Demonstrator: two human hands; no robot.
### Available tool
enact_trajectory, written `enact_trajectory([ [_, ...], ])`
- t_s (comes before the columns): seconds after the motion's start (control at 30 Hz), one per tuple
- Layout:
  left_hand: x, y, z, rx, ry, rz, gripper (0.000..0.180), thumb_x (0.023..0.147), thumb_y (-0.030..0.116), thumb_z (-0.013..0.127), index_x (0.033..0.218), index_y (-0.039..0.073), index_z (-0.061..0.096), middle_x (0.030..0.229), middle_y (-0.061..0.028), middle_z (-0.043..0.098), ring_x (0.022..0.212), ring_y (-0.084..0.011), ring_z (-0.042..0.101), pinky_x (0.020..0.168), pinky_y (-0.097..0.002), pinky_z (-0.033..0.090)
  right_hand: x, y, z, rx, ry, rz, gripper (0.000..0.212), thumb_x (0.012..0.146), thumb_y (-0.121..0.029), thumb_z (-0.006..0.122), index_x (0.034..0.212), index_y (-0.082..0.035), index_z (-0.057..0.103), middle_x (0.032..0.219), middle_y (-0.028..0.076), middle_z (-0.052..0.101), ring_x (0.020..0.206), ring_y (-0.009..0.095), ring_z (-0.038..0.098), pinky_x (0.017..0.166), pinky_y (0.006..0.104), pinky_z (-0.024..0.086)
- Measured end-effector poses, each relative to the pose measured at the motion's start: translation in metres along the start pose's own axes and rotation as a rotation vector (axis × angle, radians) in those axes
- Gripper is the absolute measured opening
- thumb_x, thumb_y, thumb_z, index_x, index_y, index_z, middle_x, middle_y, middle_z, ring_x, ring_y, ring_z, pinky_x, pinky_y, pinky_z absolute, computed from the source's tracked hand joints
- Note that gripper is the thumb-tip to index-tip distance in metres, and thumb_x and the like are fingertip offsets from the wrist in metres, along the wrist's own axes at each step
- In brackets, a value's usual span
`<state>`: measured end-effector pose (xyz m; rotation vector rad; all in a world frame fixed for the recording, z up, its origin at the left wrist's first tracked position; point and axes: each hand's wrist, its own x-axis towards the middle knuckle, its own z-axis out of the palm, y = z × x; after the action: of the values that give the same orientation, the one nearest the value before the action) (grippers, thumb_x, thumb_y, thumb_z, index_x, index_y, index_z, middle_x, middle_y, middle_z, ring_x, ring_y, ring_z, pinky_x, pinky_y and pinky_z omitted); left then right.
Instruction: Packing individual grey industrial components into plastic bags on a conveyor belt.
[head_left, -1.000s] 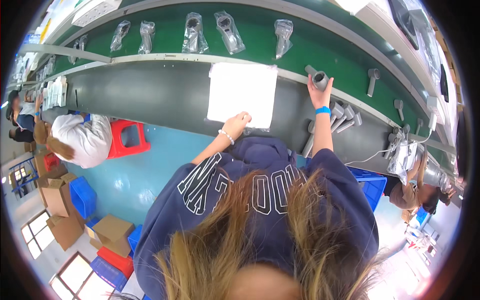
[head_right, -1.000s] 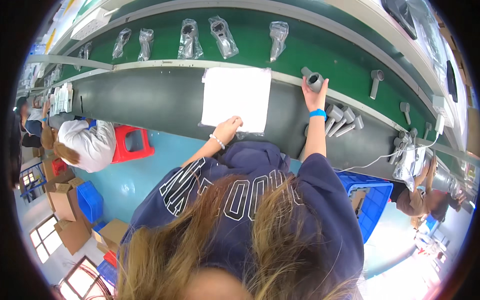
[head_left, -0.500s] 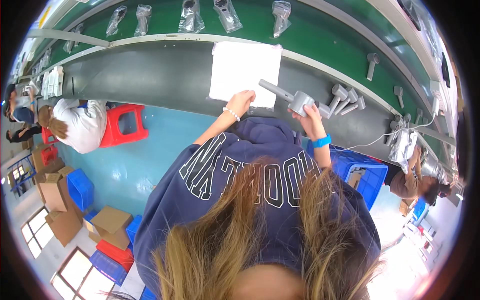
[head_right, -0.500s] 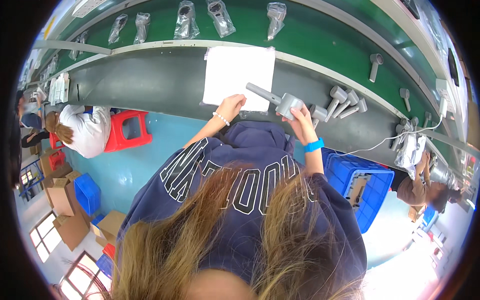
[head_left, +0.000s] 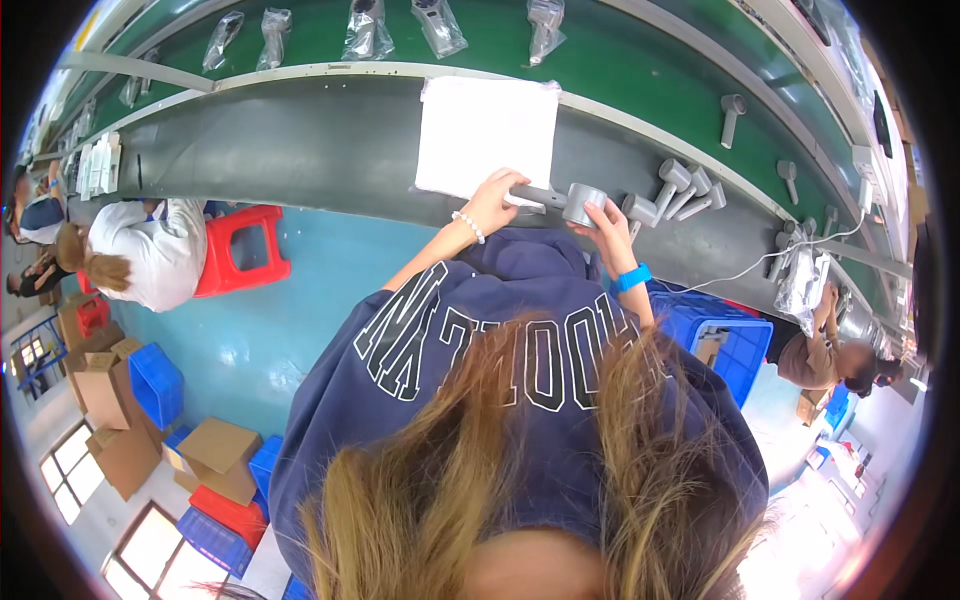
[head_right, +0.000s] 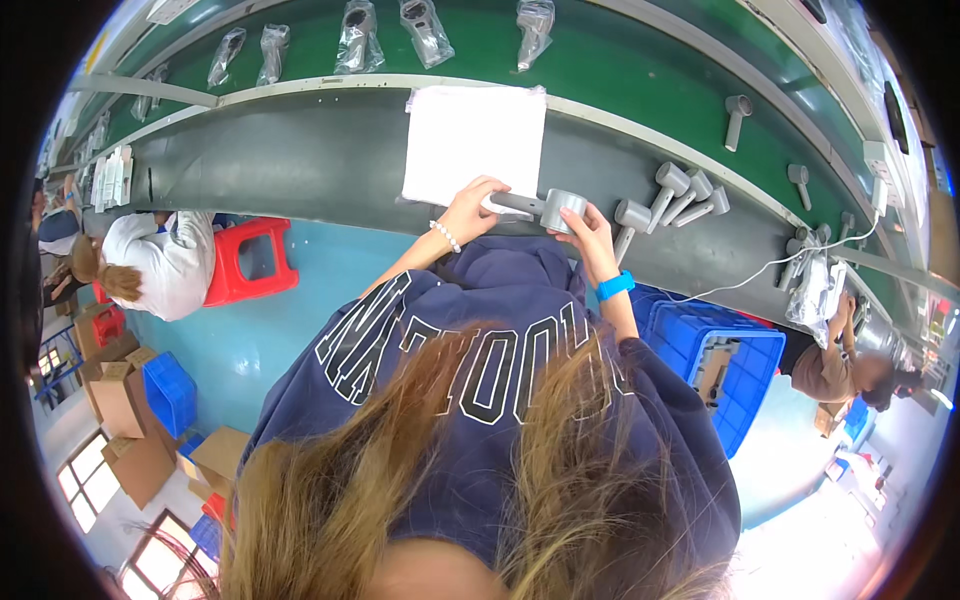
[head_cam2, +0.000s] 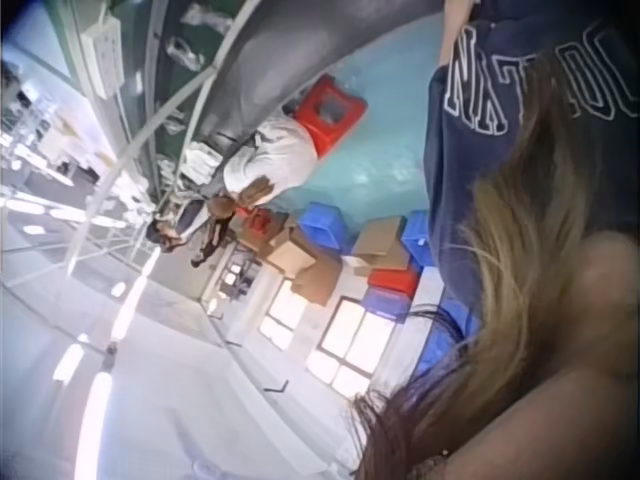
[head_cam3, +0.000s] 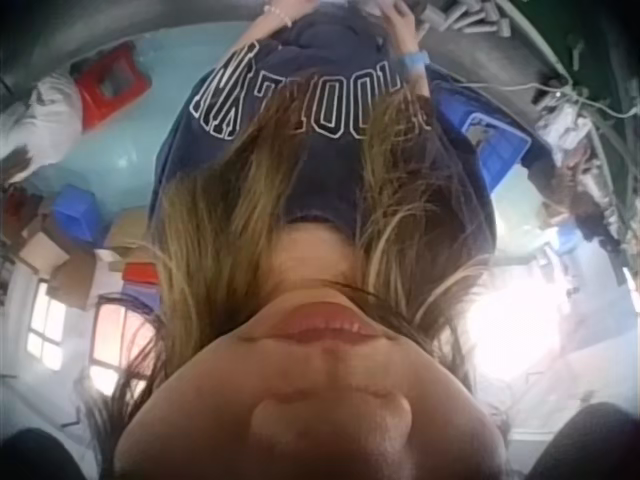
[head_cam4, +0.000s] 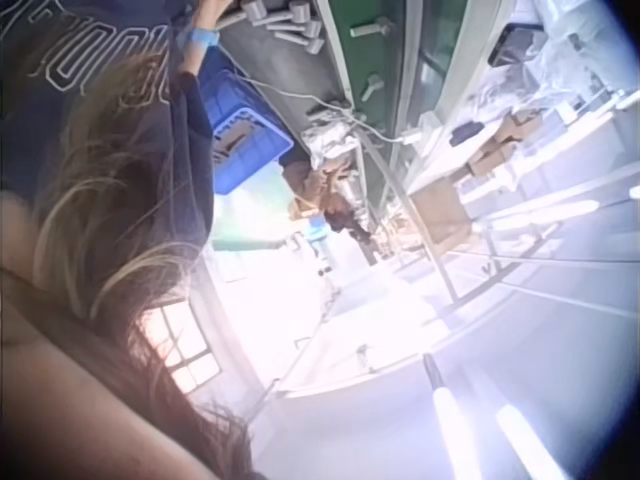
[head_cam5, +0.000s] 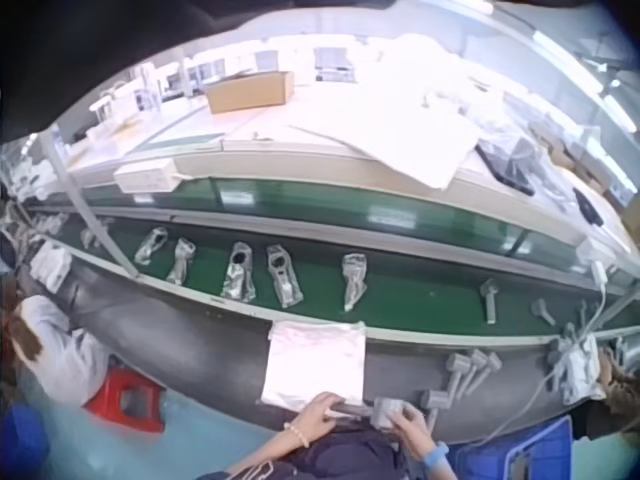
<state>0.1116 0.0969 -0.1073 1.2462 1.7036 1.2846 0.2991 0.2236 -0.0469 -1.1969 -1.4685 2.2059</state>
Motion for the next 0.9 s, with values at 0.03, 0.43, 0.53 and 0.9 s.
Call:
enact_trajectory([
  [0.03, 0.000, 0.006, 0.000, -0.055, -0.024, -0.002, 0.047, 0.064, -0.013, 0.052, 0.108, 0.002, 0.051, 0.108, -0.0096, 0.048, 0.097, -0.0205, 0.054, 0.068, -0.0248, 0.055, 0.002, 0.000, 0.003, -0.012, -0.004, 0.011, 0.042, 0.085, -0.027, 0.055, 0.114, 0.002, 0.048, 0.098, 0.012, 0.059, 0.080, 0.021, 0.061, 0.068, 0.0270, 0.047],
  [0.43, 0.003, 0.046, 0.007, -0.485, -0.198, -0.062, 0.055, 0.067, -0.007, 0.063, 0.119, 0.005, 0.047, 0.123, -0.0069, 0.040, 0.109, -0.0146, 0.046, 0.066, -0.0189, 0.051, -0.004, 0.002, 0.010, -0.170, 0.020, 0.104, 0.057, 0.074, -0.023, 0.070, 0.116, 0.004, 0.041, 0.108, 0.015, 0.050, 0.090, 0.016, 0.057, 0.068, 0.0255, 0.052],
  [0.53, 0.007, 0.060, 0.006, -0.436, -0.272, -0.082, 0.057, 0.067, -0.007, 0.063, 0.120, 0.006, 0.047, 0.124, -0.0069, 0.039, 0.105, -0.0141, 0.049, 0.065, -0.0189, 0.050, -0.007, -0.007, 0.010, -0.284, 0.056, 0.120, 0.061, 0.068, -0.028, 0.076, 0.109, 0.004, 0.044, 0.100, 0.015, 0.054, 0.087, 0.014, 0.057, 0.064, 0.0237, 0.051],
  [0.9, 0.020, 0.069, 0.025, -0.268, -0.288, 0.007, 0.060, 0.063, -0.009, 0.060, 0.120, 0.006, 0.047, 0.120, -0.0081, 0.040, 0.095, -0.0155, 0.054, 0.064, -0.0203, 0.052, 0.000, 0.001, 0.023, -0.887, 0.301, -0.248, 0.075, 0.065, -0.035, 0.074, 0.120, -0.001, 0.036, 0.104, 0.024, 0.050, 0.084, 0.036, 0.057, 0.071, 0.0369, 0.046],
])
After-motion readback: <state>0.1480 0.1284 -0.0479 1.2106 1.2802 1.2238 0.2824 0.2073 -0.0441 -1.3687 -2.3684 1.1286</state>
